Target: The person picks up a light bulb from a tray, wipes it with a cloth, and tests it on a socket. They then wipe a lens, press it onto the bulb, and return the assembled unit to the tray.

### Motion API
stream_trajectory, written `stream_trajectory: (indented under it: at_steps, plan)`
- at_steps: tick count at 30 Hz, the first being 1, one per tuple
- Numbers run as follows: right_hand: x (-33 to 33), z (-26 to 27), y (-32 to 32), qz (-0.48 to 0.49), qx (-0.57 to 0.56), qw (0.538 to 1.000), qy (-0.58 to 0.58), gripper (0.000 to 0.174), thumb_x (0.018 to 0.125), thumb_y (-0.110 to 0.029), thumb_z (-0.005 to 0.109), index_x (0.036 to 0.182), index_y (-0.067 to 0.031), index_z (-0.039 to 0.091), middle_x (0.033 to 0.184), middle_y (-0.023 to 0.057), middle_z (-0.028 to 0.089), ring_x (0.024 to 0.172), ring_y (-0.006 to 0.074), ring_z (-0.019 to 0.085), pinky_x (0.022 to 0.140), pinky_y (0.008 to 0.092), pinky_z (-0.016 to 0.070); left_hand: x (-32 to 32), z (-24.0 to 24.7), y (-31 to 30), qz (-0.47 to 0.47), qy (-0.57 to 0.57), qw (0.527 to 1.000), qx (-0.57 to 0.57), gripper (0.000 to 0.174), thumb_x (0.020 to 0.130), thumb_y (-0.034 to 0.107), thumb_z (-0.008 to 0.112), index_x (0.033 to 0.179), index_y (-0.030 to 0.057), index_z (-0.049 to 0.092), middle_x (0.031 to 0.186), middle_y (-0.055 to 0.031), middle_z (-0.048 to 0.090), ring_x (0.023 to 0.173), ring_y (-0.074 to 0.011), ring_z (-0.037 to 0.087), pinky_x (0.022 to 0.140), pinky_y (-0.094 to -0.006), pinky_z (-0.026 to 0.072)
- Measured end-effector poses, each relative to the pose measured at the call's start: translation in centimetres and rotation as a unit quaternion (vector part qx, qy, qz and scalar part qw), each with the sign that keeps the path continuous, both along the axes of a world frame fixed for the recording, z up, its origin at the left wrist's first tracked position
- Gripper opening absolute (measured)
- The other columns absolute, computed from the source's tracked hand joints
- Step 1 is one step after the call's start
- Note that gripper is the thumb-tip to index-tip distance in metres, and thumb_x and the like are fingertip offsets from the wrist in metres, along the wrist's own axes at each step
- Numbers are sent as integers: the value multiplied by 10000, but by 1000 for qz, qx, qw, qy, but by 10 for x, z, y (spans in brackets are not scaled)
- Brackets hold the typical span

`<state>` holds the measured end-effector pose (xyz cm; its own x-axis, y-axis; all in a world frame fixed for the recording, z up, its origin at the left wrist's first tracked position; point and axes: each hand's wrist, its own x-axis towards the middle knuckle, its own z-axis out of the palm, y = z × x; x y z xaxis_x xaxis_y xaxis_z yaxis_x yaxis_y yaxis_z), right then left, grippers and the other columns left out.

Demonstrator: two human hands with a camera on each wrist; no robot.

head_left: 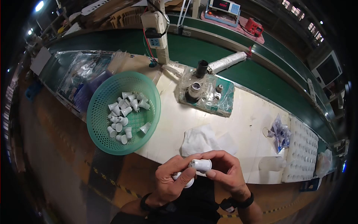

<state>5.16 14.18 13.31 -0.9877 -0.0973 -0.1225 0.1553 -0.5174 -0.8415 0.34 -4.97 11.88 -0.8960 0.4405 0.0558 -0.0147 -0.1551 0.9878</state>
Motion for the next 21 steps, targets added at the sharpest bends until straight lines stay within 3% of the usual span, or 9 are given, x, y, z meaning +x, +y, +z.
stream_trajectory:
  at_steps: [3, 4, 7, 8, 11, 12, 15, 21]
  plan:
    - [-13, 5, 16, 7, 46, 999, -1, 376, 904, 28, 686, 1265, 38, 581, 1261, 134, 626, 1173, 192, 602, 996, 326, 494, -3, -5, 1, 32, -73, 995, 58, 421, 1032, 284, 546, 1191, -89, 662, 740, -82, 636, 681, -133, 624, 595, -257, 455]
    - [-19, 6, 22, 9, 61, 998, -4, 372, 902, 25, 690, 1260, 36, 587, 1249, 128, 632, 1164, 185, 605, 987, 316, 496, -6, 1, 3, 53, -67, 996, 28, 474, 1056, 326, 477, 1157, -102, 656, 675, -75, 612, 655, -126, 600, 619, -250, 448]
    - [-53, -3, 52, -90, 222, 970, -27, 338, 899, -23, 719, 1220, 24, 621, 1077, 74, 689, 964, 115, 649, 853, 260, 524, -17, -11, 0, 83, -68, 994, 17, 475, 1065, 337, 433, 1108, -89, 638, 672, -70, 604, 621, -116, 564, 642, -233, 433]
    - [-68, -15, 69, -113, 282, 952, -28, 326, 901, -42, 719, 1208, 24, 627, 1033, 66, 692, 920, 109, 646, 815, 252, 525, -18, -15, -4, 52, -93, 994, 15, 437, 1070, 345, 393, 1096, -46, 586, 787, -95, 632, 716, -129, 576, 705, -243, 436]
    - [-110, -43, 115, -154, 430, 889, -29, 313, 903, -92, 714, 1184, 23, 638, 925, 46, 678, 849, 107, 636, 747, 242, 521, -16, -24, 2, 7, -196, 970, 146, 412, 1072, 360, 377, 1147, -18, 523, 949, -121, 640, 862, -145, 583, 766, -269, 440]
    - [-121, -52, 123, -163, 444, 881, -18, 317, 897, -102, 720, 1177, 24, 643, 917, 45, 677, 846, 108, 636, 741, 244, 520, -14, -26, -3, -45, -226, 964, 131, 371, 1068, 348, 390, 1172, 4, 481, 1062, -142, 624, 956, -158, 566, 827, -292, 441]
    - [-145, -74, 137, -184, 471, 863, 4, 327, 879, -130, 741, 1157, 23, 659, 904, 44, 678, 841, 110, 636, 734, 248, 518, -5, -31, -6, -83, -241, 962, 99, 335, 1070, 328, 416, 1166, 13, 478, 1031, -141, 643, 923, -156, 584, 831, -291, 456]
    - [-156, -99, 134, -234, 482, 843, 58, 345, 849, -199, 786, 1107, 11, 695, 932, 74, 694, 857, 142, 639, 766, 284, 521, 2, -46, -19, -61, -228, 971, 48, 361, 1059, 352, 498, 1158, 7, 542, 926, -146, 723, 781, -129, 621, 751, -257, 490]
